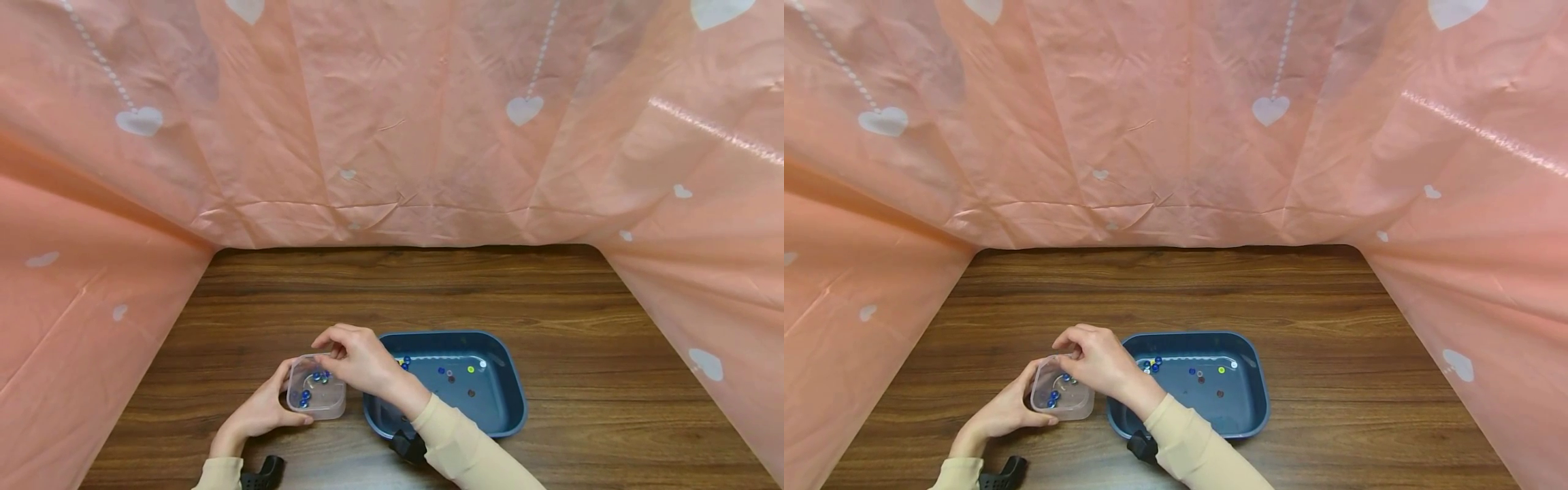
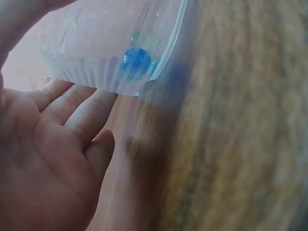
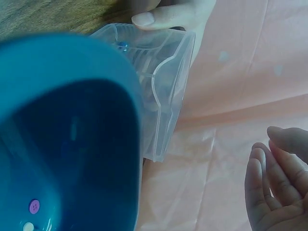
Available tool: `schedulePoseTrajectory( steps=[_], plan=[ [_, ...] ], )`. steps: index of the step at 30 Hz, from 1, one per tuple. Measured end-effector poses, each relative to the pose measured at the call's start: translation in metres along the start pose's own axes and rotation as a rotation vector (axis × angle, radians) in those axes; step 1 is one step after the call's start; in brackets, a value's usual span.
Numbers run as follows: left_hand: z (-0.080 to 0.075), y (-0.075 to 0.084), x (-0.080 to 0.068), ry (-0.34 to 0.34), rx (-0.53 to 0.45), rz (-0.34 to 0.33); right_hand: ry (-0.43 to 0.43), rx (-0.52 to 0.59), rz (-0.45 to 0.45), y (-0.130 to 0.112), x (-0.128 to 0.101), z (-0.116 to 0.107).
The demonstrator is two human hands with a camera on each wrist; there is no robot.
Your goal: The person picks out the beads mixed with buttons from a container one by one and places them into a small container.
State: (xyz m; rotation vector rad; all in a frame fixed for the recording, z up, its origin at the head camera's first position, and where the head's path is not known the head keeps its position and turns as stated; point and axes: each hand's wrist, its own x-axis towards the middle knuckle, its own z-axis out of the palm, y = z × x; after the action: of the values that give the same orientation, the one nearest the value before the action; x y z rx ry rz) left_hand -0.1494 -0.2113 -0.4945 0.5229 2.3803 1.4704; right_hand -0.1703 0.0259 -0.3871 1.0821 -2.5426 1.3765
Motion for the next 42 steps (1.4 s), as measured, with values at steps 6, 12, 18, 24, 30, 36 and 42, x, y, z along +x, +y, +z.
schedulePoseTrajectory(
  steps=[6,12,18,24,30,36,42],
  plan=[
    [0.0002,0.0016,0.0001,0.0,0.003,-0.006,-0.002,-0.006,0.022,-0.0007,-0.0002,-0.0014],
    [0.0003,0.0017,0.0001,-0.004,0.002,-0.012,0.006,-0.013,0.022,-0.0009,-0.0005,-0.0024],
    [0.0003,0.0013,0.0003,-0.001,0.005,-0.013,0.008,-0.013,0.027,0.0002,-0.0008,-0.003],
    [0.0005,0.0003,0.0001,0.003,-0.001,-0.008,0.004,-0.008,0.028,0.0008,-0.0009,-0.0037],
    [0.0001,0.0007,-0.0001,0.006,-0.009,-0.01,0.01,-0.014,0.019,-0.0007,-0.0012,-0.0051],
    [-0.0004,0.0003,0.0,0.006,-0.012,-0.014,0.018,-0.02,0.005,-0.0014,-0.0015,-0.0066],
    [0.0,-0.0008,0.0001,0.01,-0.01,-0.007,0.018,-0.024,0.003,-0.0003,-0.0021,-0.0072]
  ],
)
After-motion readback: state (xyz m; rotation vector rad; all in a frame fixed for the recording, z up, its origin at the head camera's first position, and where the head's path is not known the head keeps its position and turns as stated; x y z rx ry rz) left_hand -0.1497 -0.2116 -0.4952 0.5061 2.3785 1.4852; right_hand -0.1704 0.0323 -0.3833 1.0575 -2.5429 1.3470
